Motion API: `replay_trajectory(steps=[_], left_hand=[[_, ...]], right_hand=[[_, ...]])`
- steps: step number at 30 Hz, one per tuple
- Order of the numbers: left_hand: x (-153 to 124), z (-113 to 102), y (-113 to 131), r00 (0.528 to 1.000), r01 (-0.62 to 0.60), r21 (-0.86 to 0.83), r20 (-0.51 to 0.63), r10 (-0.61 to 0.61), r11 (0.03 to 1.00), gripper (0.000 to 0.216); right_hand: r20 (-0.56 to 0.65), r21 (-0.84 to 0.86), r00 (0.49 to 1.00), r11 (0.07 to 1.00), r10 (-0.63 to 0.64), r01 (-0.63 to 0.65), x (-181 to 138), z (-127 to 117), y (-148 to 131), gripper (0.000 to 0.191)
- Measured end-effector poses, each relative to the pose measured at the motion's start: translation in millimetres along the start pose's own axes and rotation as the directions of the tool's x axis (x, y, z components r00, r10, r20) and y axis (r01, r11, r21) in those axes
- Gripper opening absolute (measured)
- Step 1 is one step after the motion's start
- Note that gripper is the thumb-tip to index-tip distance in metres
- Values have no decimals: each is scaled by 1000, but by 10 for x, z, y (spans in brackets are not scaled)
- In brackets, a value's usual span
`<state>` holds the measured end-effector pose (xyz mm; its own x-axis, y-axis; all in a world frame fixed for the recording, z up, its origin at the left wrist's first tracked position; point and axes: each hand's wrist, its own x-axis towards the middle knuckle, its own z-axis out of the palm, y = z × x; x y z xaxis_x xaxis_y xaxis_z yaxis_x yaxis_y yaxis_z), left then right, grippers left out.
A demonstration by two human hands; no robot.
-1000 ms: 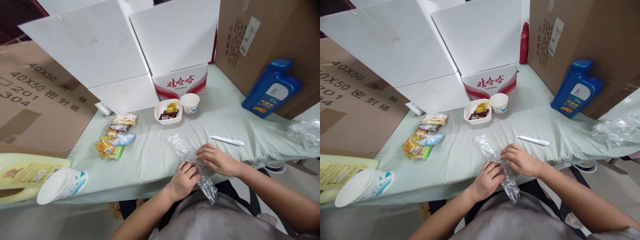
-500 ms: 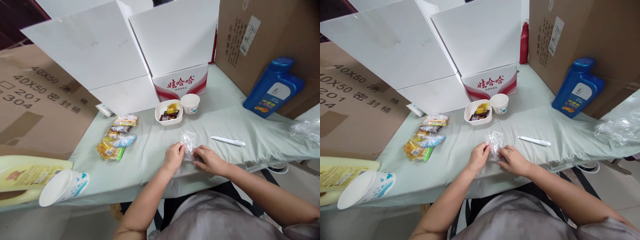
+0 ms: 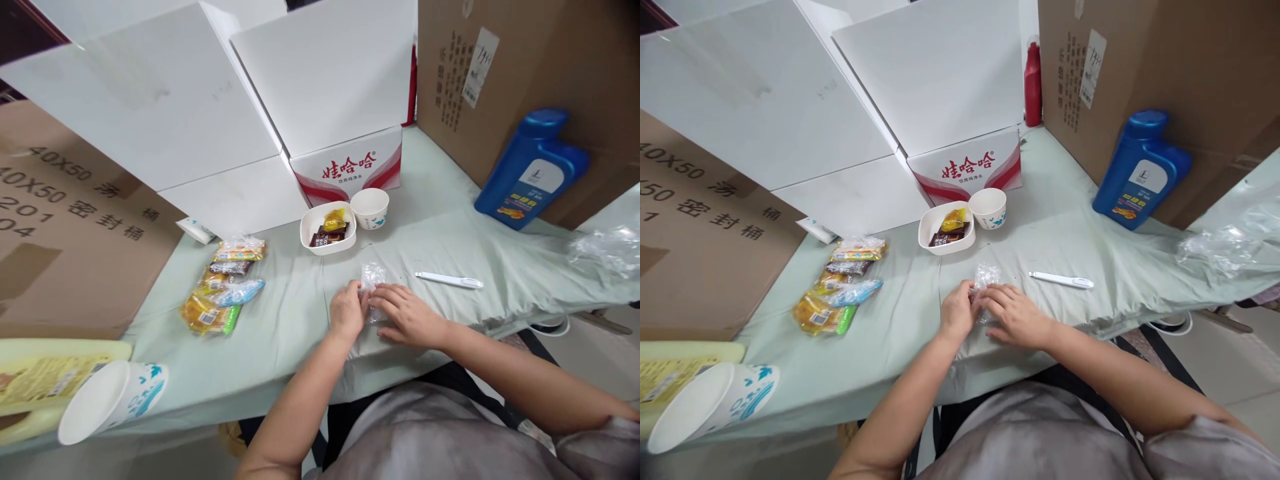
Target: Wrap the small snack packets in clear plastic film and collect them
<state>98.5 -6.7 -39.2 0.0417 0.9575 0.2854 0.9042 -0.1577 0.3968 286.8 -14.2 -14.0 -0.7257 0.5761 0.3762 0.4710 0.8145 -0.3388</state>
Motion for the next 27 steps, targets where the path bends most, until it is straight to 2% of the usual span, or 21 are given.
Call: replay_trajectory(steps=[3,5,6,8,10,15,20,23,25,27], left_hand=[[1,-34,-58,988,-13,-135,-157,-9,991,10],[4,-84,-74,966,-133,-170,-244,89,976,7],[5,-110,-72,952,-228,-169,-245,184,959,10],[7,-147,-53,907,-412,-164,-161,388,896,20],[8,-153,-26,872,-488,-151,-45,487,860,26],[8,-92,3,916,-383,-36,116,384,923,33],[-10,-72,11,911,-379,31,190,367,925,36],[-17,-73,9,914,-366,40,205,351,930,36],[-15,-76,-4,915,-356,21,209,345,934,36],[-6,-80,-23,917,-343,-30,206,341,939,39]], right_hand=[[107,-29,994,999,36,-34,4,80,-22,34],[111,-40,992,997,64,-60,-25,112,-39,25],[103,-42,992,997,66,-62,-43,118,-46,23],[89,-42,995,998,54,-50,-84,113,-60,21],[94,-38,995,999,35,-31,-124,93,-75,21],[106,-51,994,999,0,6,-230,64,-129,35],[-9,-78,1000,997,-25,24,-257,103,-149,20],[-37,-85,999,996,-39,36,-180,85,-103,22],[-21,-88,1000,996,8,-10,-86,43,-49,25],[3,-111,993,987,118,-117,38,-14,11,27]])
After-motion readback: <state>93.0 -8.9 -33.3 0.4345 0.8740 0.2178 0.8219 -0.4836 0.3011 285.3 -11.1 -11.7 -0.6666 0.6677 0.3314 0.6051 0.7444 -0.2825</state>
